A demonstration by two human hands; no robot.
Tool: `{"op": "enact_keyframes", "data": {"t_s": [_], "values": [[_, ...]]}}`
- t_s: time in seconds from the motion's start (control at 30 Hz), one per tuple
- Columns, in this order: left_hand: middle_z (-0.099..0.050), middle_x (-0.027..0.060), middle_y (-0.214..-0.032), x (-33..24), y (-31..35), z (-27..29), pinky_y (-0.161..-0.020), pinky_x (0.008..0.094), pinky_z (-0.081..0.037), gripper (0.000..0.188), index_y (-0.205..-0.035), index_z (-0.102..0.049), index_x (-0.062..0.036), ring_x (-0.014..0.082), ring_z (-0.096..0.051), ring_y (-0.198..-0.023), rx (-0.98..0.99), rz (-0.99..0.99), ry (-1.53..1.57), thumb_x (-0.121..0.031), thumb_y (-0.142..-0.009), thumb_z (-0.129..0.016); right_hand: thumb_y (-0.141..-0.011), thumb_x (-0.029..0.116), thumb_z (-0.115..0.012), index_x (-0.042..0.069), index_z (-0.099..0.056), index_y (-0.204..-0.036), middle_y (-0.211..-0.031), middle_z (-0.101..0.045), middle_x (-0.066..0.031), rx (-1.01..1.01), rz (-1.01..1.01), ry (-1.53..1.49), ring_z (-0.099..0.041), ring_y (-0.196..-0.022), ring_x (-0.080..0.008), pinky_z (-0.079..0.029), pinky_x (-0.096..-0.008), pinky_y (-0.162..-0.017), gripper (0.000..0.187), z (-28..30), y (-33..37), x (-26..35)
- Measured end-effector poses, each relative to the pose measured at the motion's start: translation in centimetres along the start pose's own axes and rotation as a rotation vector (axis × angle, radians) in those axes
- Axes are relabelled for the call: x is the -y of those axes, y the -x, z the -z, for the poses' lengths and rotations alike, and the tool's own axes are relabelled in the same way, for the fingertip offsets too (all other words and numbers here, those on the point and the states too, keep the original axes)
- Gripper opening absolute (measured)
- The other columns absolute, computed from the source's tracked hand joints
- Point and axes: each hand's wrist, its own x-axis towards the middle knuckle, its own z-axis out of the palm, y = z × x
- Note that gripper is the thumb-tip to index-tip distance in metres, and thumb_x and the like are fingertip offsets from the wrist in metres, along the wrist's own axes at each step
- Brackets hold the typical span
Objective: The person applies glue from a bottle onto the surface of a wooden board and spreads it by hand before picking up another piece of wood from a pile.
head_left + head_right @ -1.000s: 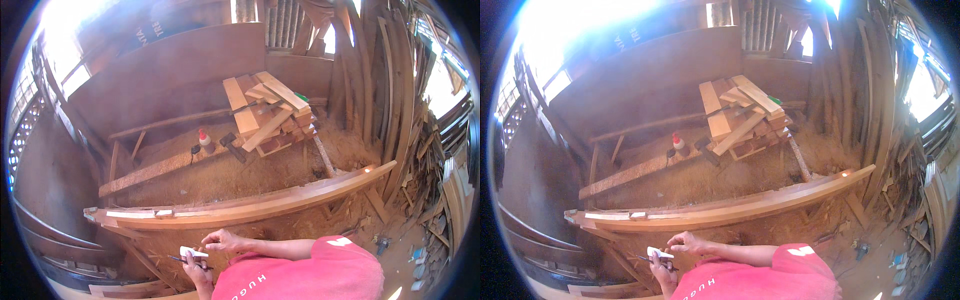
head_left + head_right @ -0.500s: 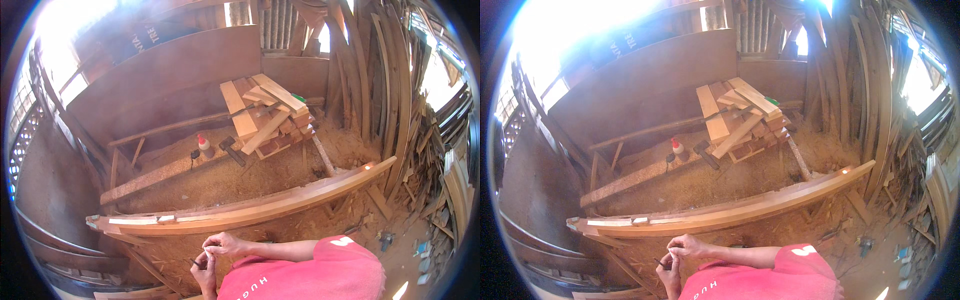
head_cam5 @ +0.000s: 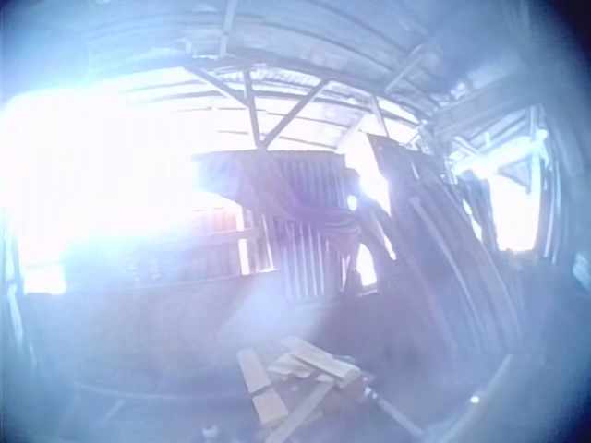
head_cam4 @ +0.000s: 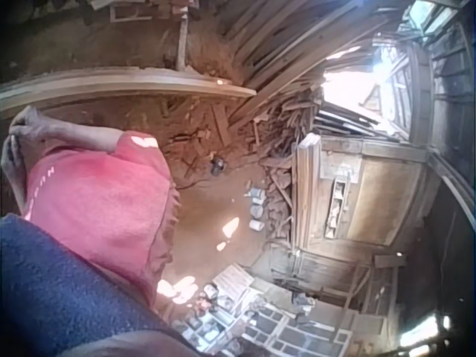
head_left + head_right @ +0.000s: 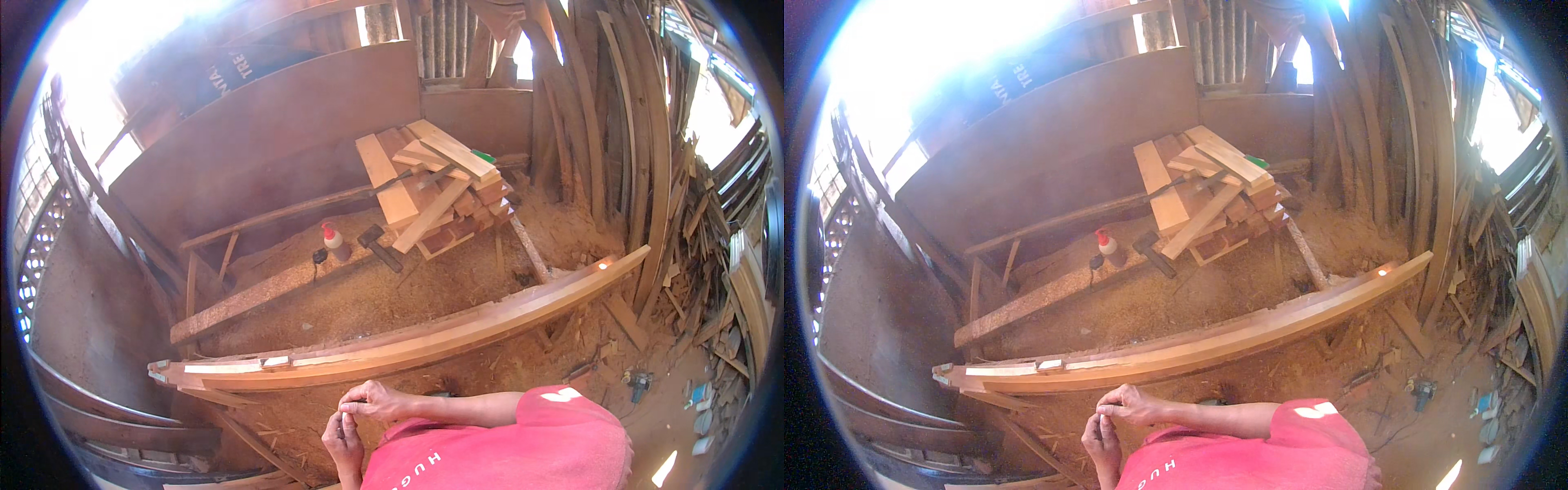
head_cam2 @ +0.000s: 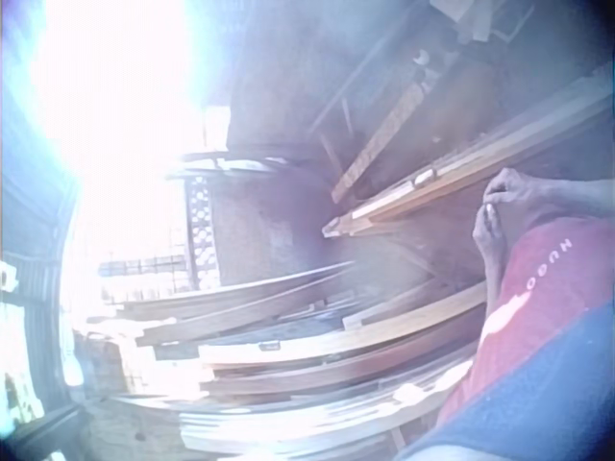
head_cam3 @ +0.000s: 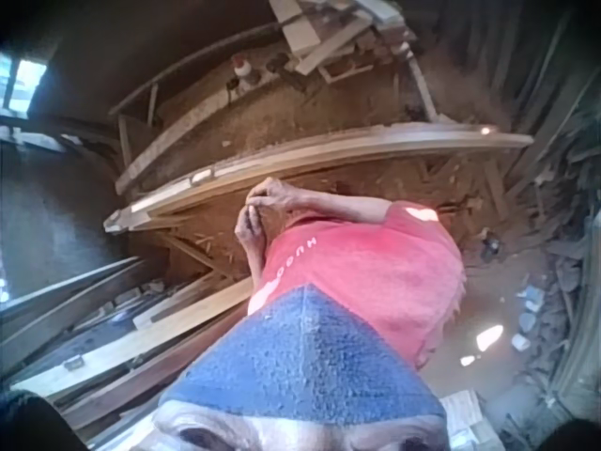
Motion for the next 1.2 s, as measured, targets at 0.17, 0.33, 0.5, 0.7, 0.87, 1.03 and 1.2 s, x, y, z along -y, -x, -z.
{"op": "enact_keyframes", "data": {"t_s": [0.17, 0.33, 0.5, 0.7, 0.87, 1.03, 1.2], "values": [[-0.056, -0.0026, -0.069, -2.9, 0.4, 0.1, -0.049, 0.0212, -0.038, 0.025, -0.099, -0.066, 0.0001, 0.0046, -0.051, -0.057, 0.156, 0.210, 0.455, -0.023, -0.101, -0.057, -0.097, 0.027, -0.062, -0.001, -0.070, -0.106, -0.093, -0.072, -0.0121, 0.136, -0.196, -0.142, -0.067, -0.089, -0.0186, -0.053, -0.0351, -0.078, 0.030, 1.2, 0.5, 2.0], [-0.056, -0.0031, -0.068, -3.4, 0.7, -1.4, -0.046, 0.0200, -0.035, 0.024, -0.103, -0.067, 0.0005, 0.0030, -0.047, -0.053, -0.011, 0.360, 0.430, -0.022, -0.100, -0.060, -0.095, 0.021, -0.064, 0.001, -0.071, -0.102, -0.091, -0.070, -0.0170, -0.077, 0.166, 0.245, -0.068, -0.087, -0.0308, -0.054, -0.0387, -0.076, 0.022, 0.4, 0.7, 1.3], [-0.050, -0.0056, -0.065, -2.8, 1.2, -0.2, -0.045, 0.0217, -0.030, 0.022, -0.099, -0.066, 0.0006, 0.0033, -0.041, -0.050, 0.062, 0.262, 0.483, -0.021, -0.100, -0.060, -0.096, 0.023, -0.064, -0.001, -0.071, -0.102, -0.094, -0.071, -0.0160, 0.017, 0.033, 0.169, -0.069, -0.090, -0.0260, -0.054, -0.0361, -0.080, 0.025, 0.7, 0.8, 2.6], [-0.056, -0.0028, -0.071, 0.1, 2.3, 0.8, -0.047, 0.0207, -0.035, 0.025, -0.110, -0.066, 0.0011, 0.0037, -0.044, -0.053, 0.143, 0.389, 0.784, -0.020, -0.097, -0.065, -0.097, 0.022, -0.063, -0.002, -0.071, -0.100, -0.087, -0.071, -0.0022, 0.115, -0.179, -0.017, -0.061, -0.082, -0.0082, -0.052, -0.0288, -0.076, 0.026, 0.2, -0.1, 2.8], [-0.060, -0.0020, -0.077, -1.9, 1.3, 1.6, -0.049, 0.0200, -0.038, 0.030, -0.115, -0.065, -0.0008, 0.0035, -0.048, -0.056, -0.051, 0.285, 0.497, -0.025, -0.097, -0.066, -0.098, 0.018, -0.059, -0.001, -0.068, -0.103, -0.083, -0.066, -0.0006, 0.022, -0.170, 0.134, -0.059, -0.072, -0.0078, -0.050, -0.0263, -0.062, 0.022, 3.1, 0.1, 1.5], [-0.065, 0.0004, -0.082, -1.1, 1.4, 2.6, -0.058, 0.0246, -0.047, 0.028, -0.117, -0.065, -0.0030, 0.0060, -0.057, -0.069, 0.057, 0.312, 0.224, -0.023, -0.098, -0.064, -0.099, 0.013, -0.045, 0.002, -0.066, -0.108, -0.074, -0.054, 0.0039, 0.269, -0.492, -0.257, -0.050, -0.064, -0.0065, -0.040, -0.0237, -0.053, 0.025, 2.4, -1.1, 0.2], [-0.069, 0.0150, -0.091, -2.5, 1.3, 2.9, -0.074, 0.0381, -0.054, 0.026, -0.110, -0.061, -0.0056, 0.0270, -0.069, -0.083, 0.188, 0.205, -0.118, -0.018, -0.089, -0.069, -0.103, 0.030, -0.044, -0.002, -0.065, -0.094, -0.070, -0.054, -0.0065, 0.293, -0.329, 0.192, -0.052, -0.064, -0.0162, -0.043, -0.0345, -0.059, 0.040, 0.6, -0.9, 0.2]]}}
